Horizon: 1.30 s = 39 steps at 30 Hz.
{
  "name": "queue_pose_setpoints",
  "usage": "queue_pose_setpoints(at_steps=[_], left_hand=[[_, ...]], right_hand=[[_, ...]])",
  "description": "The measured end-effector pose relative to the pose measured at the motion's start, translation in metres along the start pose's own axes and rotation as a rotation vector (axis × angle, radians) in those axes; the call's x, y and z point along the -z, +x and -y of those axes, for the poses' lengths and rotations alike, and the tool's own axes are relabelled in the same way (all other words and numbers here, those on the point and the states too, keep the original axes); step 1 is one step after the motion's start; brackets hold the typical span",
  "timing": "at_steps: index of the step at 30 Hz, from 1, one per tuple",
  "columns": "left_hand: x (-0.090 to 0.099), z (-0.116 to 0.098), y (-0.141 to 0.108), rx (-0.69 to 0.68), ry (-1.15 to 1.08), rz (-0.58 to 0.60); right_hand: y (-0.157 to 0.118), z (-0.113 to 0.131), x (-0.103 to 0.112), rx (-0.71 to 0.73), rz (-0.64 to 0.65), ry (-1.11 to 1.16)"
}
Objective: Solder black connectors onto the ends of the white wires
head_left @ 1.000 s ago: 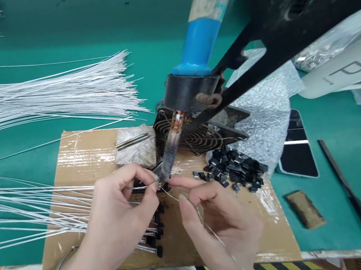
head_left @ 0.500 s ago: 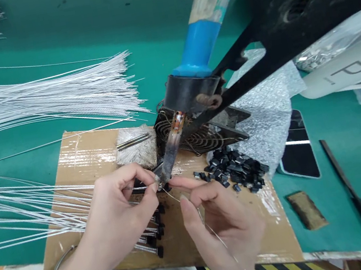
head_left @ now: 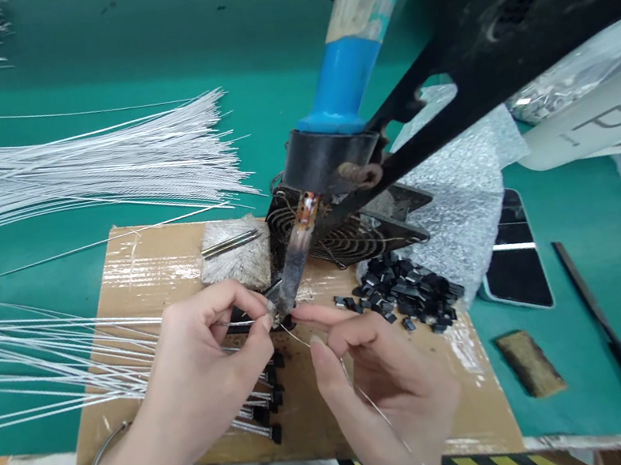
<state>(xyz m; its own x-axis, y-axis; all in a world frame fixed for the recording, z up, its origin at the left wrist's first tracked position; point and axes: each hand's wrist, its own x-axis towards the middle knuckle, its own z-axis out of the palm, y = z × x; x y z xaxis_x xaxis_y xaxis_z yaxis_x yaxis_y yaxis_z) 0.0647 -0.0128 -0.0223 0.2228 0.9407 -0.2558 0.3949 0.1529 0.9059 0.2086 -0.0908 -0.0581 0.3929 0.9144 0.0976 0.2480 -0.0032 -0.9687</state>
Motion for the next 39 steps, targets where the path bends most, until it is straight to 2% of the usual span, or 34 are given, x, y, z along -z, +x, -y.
queue_pose_setpoints(at_steps=[31,39], left_hand=[[0.0024,0.0013,-0.0024,-0.002,0.013,0.018],[0.0014,-0.0004,-0.0014,-0.007,0.013,0.015]], right_hand=[[-0.0014,0.0015,-0.0024,0.01,-0.013,0.024],[0.0025,-0.0076,0.0064,0.113,0.07,-0.023]])
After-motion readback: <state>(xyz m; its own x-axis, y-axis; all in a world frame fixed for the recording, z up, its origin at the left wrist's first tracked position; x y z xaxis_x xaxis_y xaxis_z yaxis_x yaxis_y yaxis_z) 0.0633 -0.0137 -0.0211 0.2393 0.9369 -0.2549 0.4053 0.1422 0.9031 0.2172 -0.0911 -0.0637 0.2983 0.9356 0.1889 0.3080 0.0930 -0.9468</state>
